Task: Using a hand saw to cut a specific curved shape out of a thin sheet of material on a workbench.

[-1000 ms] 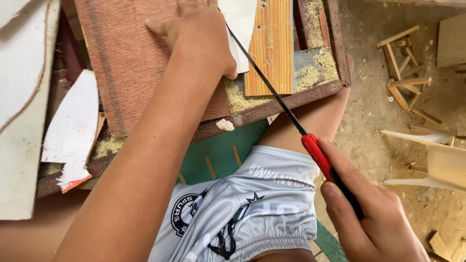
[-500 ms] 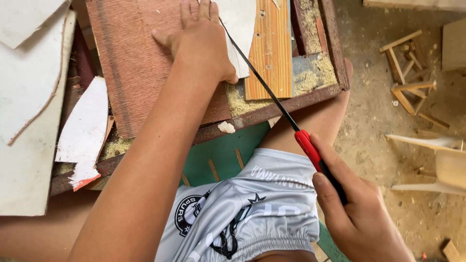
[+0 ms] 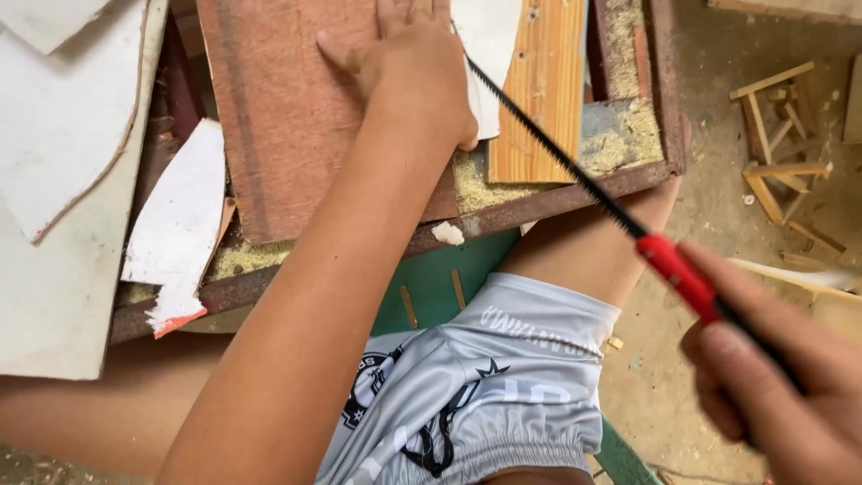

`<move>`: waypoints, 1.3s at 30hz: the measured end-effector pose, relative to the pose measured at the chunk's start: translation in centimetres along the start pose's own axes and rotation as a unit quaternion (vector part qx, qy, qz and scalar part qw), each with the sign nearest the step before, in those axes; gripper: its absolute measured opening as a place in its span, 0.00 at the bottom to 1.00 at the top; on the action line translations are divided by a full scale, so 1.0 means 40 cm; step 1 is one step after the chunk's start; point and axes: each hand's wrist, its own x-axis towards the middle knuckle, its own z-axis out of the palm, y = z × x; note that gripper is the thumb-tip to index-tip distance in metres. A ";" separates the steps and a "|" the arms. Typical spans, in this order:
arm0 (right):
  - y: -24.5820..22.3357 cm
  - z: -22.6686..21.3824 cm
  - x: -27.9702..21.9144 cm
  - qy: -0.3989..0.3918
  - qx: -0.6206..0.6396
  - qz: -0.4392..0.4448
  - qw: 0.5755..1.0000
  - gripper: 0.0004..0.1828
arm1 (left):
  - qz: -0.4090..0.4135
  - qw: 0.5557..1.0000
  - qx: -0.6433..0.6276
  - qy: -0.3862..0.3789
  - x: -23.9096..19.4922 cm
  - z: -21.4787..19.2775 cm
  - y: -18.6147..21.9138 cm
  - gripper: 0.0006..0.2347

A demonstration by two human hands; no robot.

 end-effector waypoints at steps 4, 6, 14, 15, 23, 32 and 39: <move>-0.044 -0.021 -0.003 -0.038 -0.095 -0.057 0.993 0.33 | 0.017 1.000 0.009 0.002 0.008 0.003 0.012 0.48; -0.042 -0.025 -0.035 -0.061 -0.173 -0.078 0.980 0.35 | 0.015 1.000 0.000 0.005 0.011 0.004 0.009 0.48; 0.007 -0.015 -0.075 0.038 -0.137 -0.030 0.989 0.32 | 0.014 0.999 -0.016 0.026 0.022 0.021 0.006 0.45; 0.010 -0.014 -0.073 0.040 -0.135 -0.033 0.990 0.32 | 0.013 0.999 -0.015 0.030 0.022 0.018 0.001 0.45; 0.030 0.007 -0.097 0.089 -0.145 0.017 0.985 0.30 | 0.009 0.999 -0.021 0.036 0.027 0.023 -0.006 0.44; 0.079 0.018 -0.061 0.016 -0.123 -0.027 0.992 0.32 | 0.007 0.998 -0.029 0.051 0.042 0.034 -0.006 0.47; 0.079 0.031 -0.048 0.001 -0.162 -0.026 0.986 0.33 | 0.005 0.999 -0.025 0.034 0.048 0.059 -0.015 0.48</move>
